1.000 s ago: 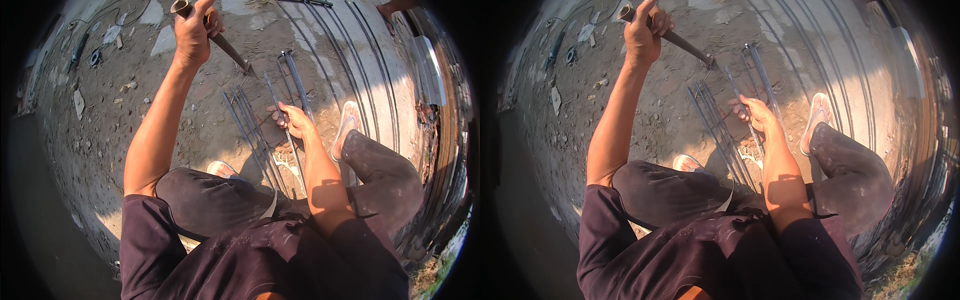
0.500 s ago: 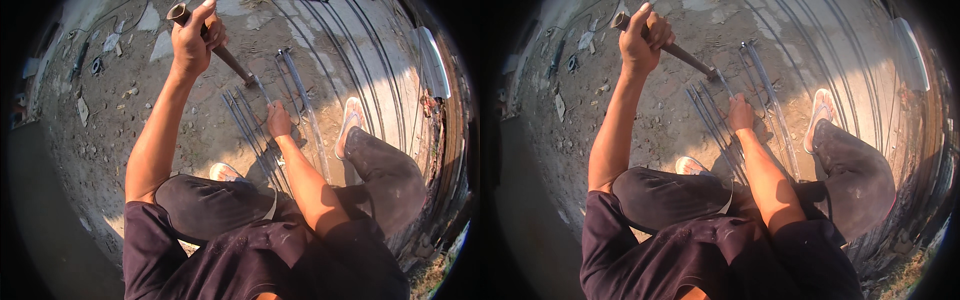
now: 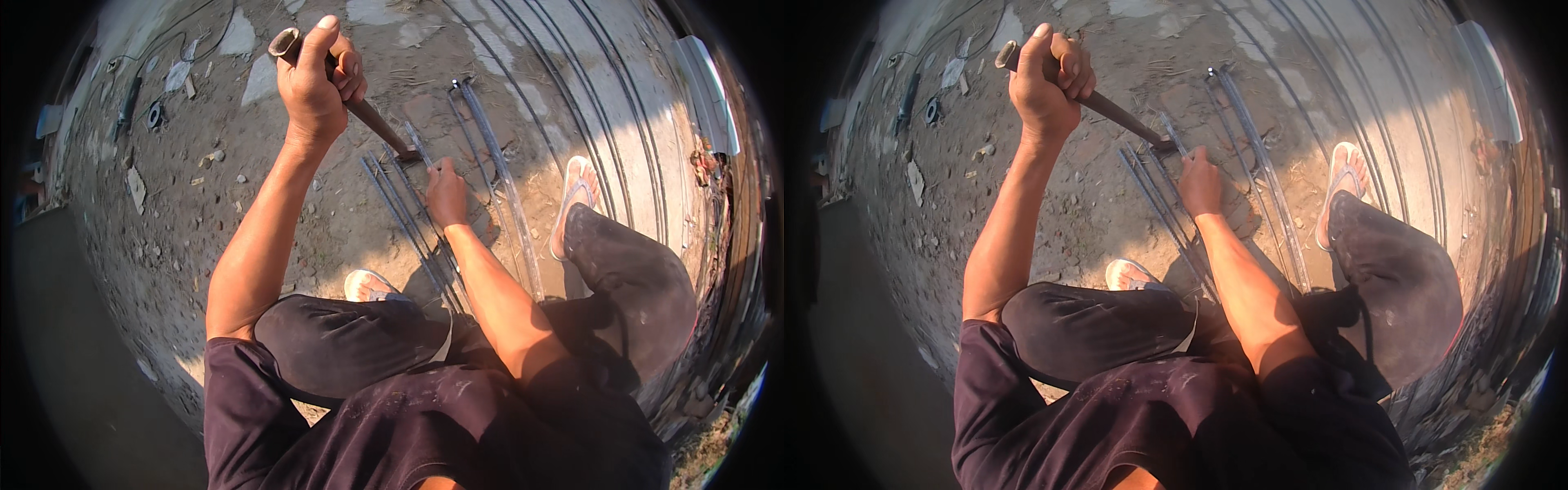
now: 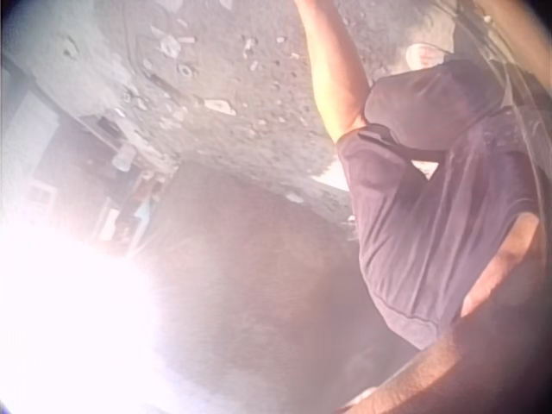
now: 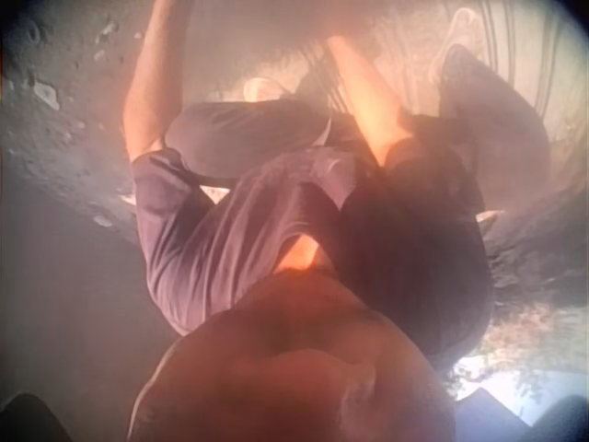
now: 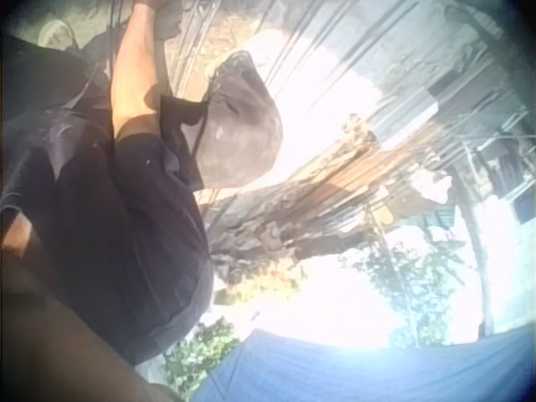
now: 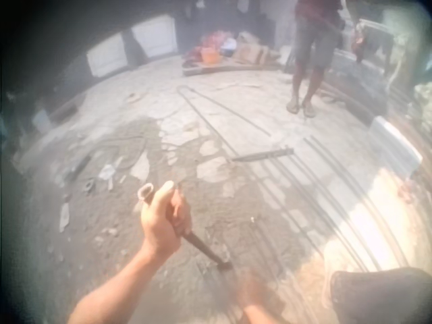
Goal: The person uses a metal pipe as a lever to snap long metal rods into shorter segments. They repeatedly position a rod over a fixed point on the ground, apply downward force with the pipe, and break the rod. The resulting pieces are gathered into a pile on the ground.
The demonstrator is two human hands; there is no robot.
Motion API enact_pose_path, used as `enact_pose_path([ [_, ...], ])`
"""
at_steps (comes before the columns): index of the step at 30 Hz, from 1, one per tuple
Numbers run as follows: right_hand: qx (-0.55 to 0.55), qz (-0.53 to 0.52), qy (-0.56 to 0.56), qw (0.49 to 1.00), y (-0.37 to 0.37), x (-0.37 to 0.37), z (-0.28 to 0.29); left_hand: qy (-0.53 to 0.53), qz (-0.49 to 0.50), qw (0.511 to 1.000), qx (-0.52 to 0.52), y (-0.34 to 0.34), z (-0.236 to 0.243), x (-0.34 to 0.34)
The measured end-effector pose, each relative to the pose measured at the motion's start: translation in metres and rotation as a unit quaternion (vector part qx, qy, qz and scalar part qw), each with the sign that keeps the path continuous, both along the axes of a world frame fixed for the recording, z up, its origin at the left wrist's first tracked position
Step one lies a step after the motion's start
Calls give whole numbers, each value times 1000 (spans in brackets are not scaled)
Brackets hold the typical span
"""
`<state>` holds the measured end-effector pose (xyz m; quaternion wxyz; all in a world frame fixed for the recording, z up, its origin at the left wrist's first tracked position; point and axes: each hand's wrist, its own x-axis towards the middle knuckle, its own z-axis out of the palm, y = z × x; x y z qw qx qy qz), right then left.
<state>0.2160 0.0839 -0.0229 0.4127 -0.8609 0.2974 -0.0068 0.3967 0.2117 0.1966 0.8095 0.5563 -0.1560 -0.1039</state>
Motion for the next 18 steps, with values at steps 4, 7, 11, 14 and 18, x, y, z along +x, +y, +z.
enact_pose_path([
  [4,-16,-7,11,1000,8,0,-5,-15,7,1000,0,-1,0,4],
  [7,-13,-12,30,999,13,5,-6,-14,25,1000,-8,2,4,9],
  [11,-5,-10,12,1000,15,5,-5,-27,57,998,-1,1,5,6],
  [14,-5,-11,-1,1000,14,4,-4,-39,39,998,0,0,6,2],
  [18,1,-5,-38,999,1,4,-5,-63,19,998,0,-9,8,-8],
])
